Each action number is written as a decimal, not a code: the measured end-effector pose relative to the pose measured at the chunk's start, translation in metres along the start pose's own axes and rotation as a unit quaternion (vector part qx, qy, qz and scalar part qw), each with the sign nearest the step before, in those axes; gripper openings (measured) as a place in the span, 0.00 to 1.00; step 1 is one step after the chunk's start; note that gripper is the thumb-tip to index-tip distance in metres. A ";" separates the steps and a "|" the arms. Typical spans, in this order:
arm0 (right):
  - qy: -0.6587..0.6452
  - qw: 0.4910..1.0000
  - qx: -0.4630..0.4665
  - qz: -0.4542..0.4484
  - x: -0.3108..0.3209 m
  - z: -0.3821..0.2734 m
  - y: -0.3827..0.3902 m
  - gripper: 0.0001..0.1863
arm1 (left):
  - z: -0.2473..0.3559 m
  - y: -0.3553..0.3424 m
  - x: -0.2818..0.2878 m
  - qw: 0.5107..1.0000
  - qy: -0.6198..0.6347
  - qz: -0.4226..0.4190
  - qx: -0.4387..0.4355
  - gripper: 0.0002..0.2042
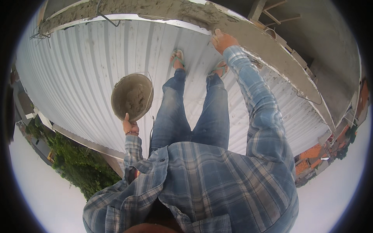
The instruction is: The person scoops wet cement from a bucket with a trowel and applies it to a curved metal beam on a roof. They smooth the cement along the beam using the trowel and a wooden float, repeatedly adding material and leveling the surface.
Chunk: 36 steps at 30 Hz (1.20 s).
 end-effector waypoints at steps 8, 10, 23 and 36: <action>-0.055 0.998 -0.033 -0.028 0.028 -0.054 0.006 0.23 | 0.003 -0.011 0.021 1.000 0.005 0.006 -0.012 0.14; -0.090 0.995 -0.033 0.017 0.033 -0.054 0.010 0.23 | 0.005 -0.018 0.013 1.000 0.022 -0.009 -0.019 0.14; -0.099 0.992 -0.059 -0.051 0.025 -0.062 0.006 0.21 | 0.006 -0.019 0.011 1.000 0.018 -0.009 -0.017 0.14; -0.287 0.929 -0.227 -0.049 0.047 -0.126 -0.023 0.24 | 0.011 -0.007 -0.004 0.999 -0.012 -0.036 0.010 0.15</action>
Point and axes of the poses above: each hand's wrist, its own y-axis away from the middle knuckle, its own x-axis out of the back of the hand, z = x × y, the point moved 8 cm from there along -y, towards the middle knuckle, and after that the axes turned 3 degrees about x, right-handed, at the moved point
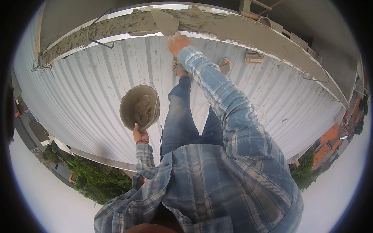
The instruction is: The person scoops wet cement from a bucket with a trowel and applies it to a curved metal beam on a roof. They smooth the cement along the beam using the trowel and a wooden float, repeatedly adding material and leveling the surface.
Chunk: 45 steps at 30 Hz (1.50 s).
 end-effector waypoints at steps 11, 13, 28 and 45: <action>0.007 0.994 -0.034 0.104 0.026 0.100 0.033 0.30 | 0.012 -0.005 0.006 1.000 -0.007 0.006 -0.009 0.15; -0.009 0.998 -0.048 0.038 0.020 0.068 0.020 0.29 | 0.015 -0.010 0.005 1.000 -0.023 0.013 -0.002 0.13; 0.014 0.989 -0.041 0.142 0.060 0.160 0.036 0.24 | 0.021 -0.004 -0.014 0.999 0.026 -0.041 -0.025 0.17; -0.046 0.992 -0.068 0.100 0.023 0.126 0.059 0.17 | 0.021 0.002 -0.017 0.998 -0.003 -0.054 -0.030 0.15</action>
Point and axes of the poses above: each hand's wrist, its own y-axis away from the middle knuckle, its own x-axis out of the back of the hand, z = x × y, the point moved 8 cm from there along -y, towards the middle knuckle, and after that the axes turned 3 degrees about x, right-handed, at the moved point
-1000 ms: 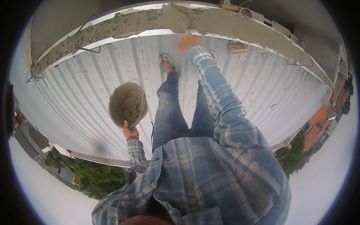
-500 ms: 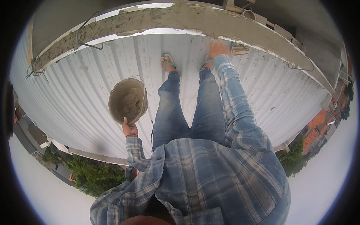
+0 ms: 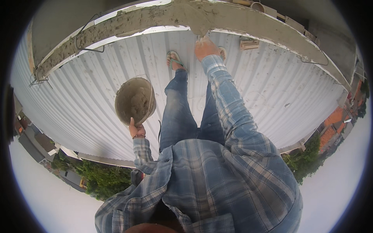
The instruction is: The person scoops wet cement from a bucket with a trowel and applies it to a curved metal beam on a roof. They smooth the cement along the beam using the trowel and a wooden float, repeatedly adding material and leveling the surface.
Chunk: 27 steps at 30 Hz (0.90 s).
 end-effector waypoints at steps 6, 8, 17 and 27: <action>0.280 0.907 0.307 0.066 0.047 -0.004 0.000 0.21 | -0.005 0.005 -0.014 0.999 -0.035 0.028 0.010 0.14; 0.066 0.967 0.205 0.137 0.071 -0.007 -0.002 0.22 | -0.004 0.002 -0.009 0.999 -0.037 0.029 0.003 0.15; 0.153 0.937 0.288 0.128 0.055 -0.022 -0.030 0.23 | 0.002 0.002 -0.015 0.999 0.013 0.009 -0.038 0.17; 0.192 0.934 0.284 0.102 0.040 -0.037 -0.044 0.18 | -0.004 0.006 -0.007 0.999 0.006 0.037 0.005 0.14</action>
Point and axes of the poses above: each hand's wrist, its own y-axis away from the middle knuckle, its own x-axis out of the back of the hand, z = x × y, the point moved 8 cm from there along -y, towards the middle knuckle, and after that the axes turned 3 degrees about x, right-handed, at the moved point
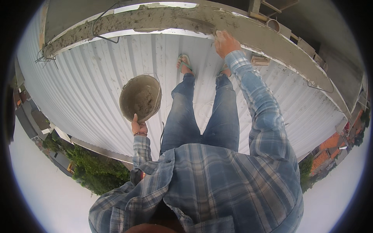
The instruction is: The person scoops wet cement from a bucket with a trowel and applies it to a curved metal beam on a roof. They smooth the cement along the beam using the trowel and a wooden float, repeatedly adding material and leveling the surface.
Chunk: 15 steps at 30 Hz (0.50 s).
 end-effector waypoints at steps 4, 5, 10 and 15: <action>0.026 0.999 -0.003 -0.021 0.001 -0.002 0.001 0.18 | 0.003 0.009 -0.005 1.000 0.023 0.000 -0.004 0.13; 0.049 0.997 -0.020 -0.064 -0.004 0.005 -0.006 0.19 | 0.002 0.015 -0.012 1.000 0.027 -0.011 -0.011 0.13; -0.362 0.902 -0.236 -0.018 0.008 0.023 0.006 0.20 | 0.005 0.004 -0.002 0.999 0.029 -0.002 -0.016 0.13; -0.702 0.571 -0.412 -0.105 -0.035 -0.004 0.031 0.20 | 0.004 -0.001 0.000 1.000 -0.002 -0.010 -0.009 0.14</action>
Point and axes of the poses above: each hand's wrist, its own y-axis away from the middle knuckle, its own x-axis out of the back of the hand, z = x × y, the point moved 8 cm from there along -y, towards the middle knuckle, and after that the axes turned 3 degrees about x, right-handed, at the moved point
